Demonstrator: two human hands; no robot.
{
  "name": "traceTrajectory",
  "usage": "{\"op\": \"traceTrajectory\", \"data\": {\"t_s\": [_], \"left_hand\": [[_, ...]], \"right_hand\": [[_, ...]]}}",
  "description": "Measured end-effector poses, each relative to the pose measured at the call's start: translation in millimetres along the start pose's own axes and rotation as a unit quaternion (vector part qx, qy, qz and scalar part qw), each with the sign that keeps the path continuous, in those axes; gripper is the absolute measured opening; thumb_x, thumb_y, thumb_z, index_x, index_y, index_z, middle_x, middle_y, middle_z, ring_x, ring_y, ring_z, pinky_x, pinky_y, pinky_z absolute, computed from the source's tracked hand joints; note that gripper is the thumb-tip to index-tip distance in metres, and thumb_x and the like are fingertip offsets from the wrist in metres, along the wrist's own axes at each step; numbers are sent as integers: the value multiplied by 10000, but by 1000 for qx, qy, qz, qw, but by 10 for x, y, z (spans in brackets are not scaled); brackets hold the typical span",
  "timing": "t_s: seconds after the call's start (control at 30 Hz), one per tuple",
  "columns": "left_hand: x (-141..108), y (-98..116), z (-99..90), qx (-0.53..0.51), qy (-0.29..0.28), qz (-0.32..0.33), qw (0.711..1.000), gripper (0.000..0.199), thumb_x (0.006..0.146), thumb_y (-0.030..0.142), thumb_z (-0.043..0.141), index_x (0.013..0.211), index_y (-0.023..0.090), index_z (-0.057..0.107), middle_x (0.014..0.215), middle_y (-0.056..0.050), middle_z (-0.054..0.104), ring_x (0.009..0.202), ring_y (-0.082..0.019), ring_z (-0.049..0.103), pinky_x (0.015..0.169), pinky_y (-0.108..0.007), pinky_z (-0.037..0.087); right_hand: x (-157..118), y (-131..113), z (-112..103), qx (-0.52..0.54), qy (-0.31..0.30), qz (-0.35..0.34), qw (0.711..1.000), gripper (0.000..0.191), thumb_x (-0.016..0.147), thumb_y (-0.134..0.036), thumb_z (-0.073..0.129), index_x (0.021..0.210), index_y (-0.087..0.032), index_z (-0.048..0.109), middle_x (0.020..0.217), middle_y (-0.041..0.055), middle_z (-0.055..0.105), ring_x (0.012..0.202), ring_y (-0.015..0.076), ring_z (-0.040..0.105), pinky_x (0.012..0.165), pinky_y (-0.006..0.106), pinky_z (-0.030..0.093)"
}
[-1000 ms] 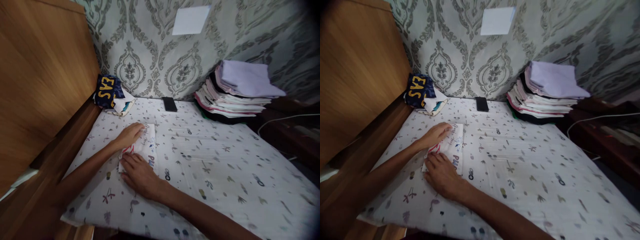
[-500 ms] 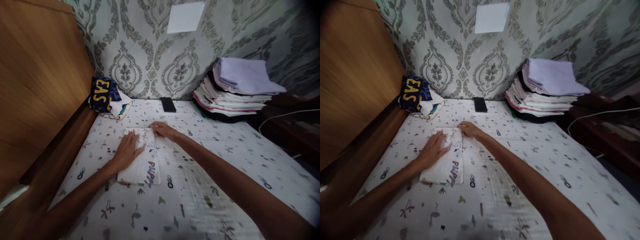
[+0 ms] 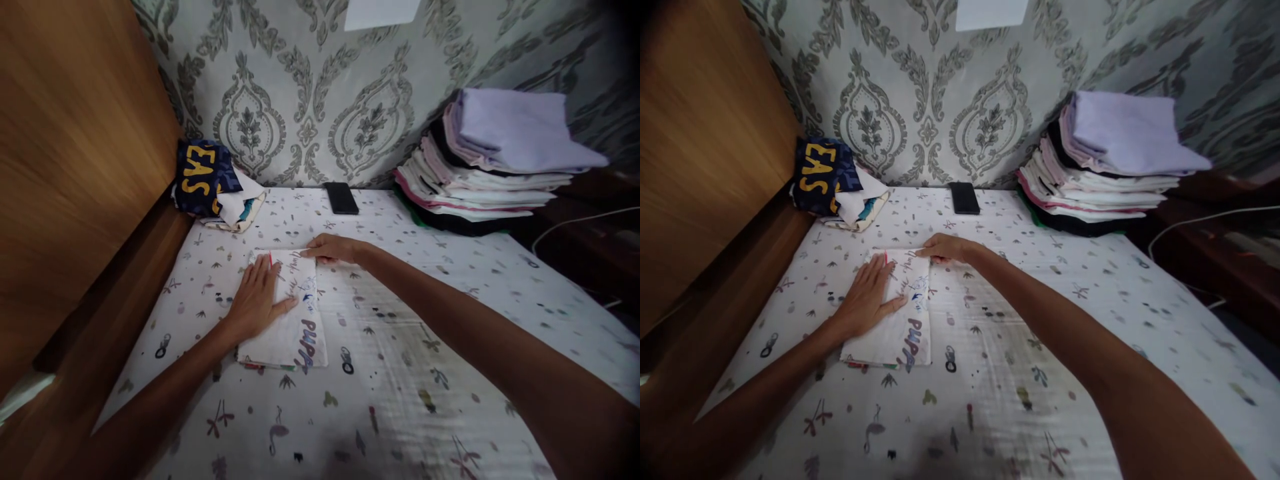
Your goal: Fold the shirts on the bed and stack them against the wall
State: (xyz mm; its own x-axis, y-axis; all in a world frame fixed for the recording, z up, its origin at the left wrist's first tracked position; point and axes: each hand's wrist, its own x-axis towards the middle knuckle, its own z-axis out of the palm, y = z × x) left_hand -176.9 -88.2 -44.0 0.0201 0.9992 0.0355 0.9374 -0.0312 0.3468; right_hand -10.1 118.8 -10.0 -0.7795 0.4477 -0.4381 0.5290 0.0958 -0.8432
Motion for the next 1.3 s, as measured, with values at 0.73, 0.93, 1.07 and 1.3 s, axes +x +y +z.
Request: {"op": "traceTrajectory", "data": {"t_s": [0.73,0.93,1.07,1.3], "left_hand": [[-21,-33,-18,16,17,9,1000,783,954,677,381,1508,125,345,1658,-206,191,1540,-371,114,1227,-552,129],[-26,-18,-28,25,19,13,999,758,966,650,381,1501,113,358,1648,-221,212,1537,-375,126,1222,-557,137],[-35,-22,-36,26,19,15,999,760,969,652,365,1506,115,357,1646,-217,223,1536,-368,143,1224,-543,147],[-22,-35,-34,37,15,12,999,751,972,637,367,1496,98,364,1644,-231,217,1532,-380,148,1218,-559,163]], "right_hand": [[-1926,457,2041,-437,300,-252,809,316,1032,-212,371,1157,-160,657,732,24,636,609,130,577,554,252,450],[-1858,326,2211,-520,247,-116,810,362,1045,-275,363,1333,-172,558,880,64,660,718,179,620,590,290,507],[-1798,107,2243,-534,188,8,824,276,1041,-287,393,1234,-207,573,967,81,669,790,209,660,618,304,511],[-1816,67,2301,-547,189,72,812,250,1038,-347,422,1169,-190,566,939,105,699,795,244,686,634,335,511]]}}
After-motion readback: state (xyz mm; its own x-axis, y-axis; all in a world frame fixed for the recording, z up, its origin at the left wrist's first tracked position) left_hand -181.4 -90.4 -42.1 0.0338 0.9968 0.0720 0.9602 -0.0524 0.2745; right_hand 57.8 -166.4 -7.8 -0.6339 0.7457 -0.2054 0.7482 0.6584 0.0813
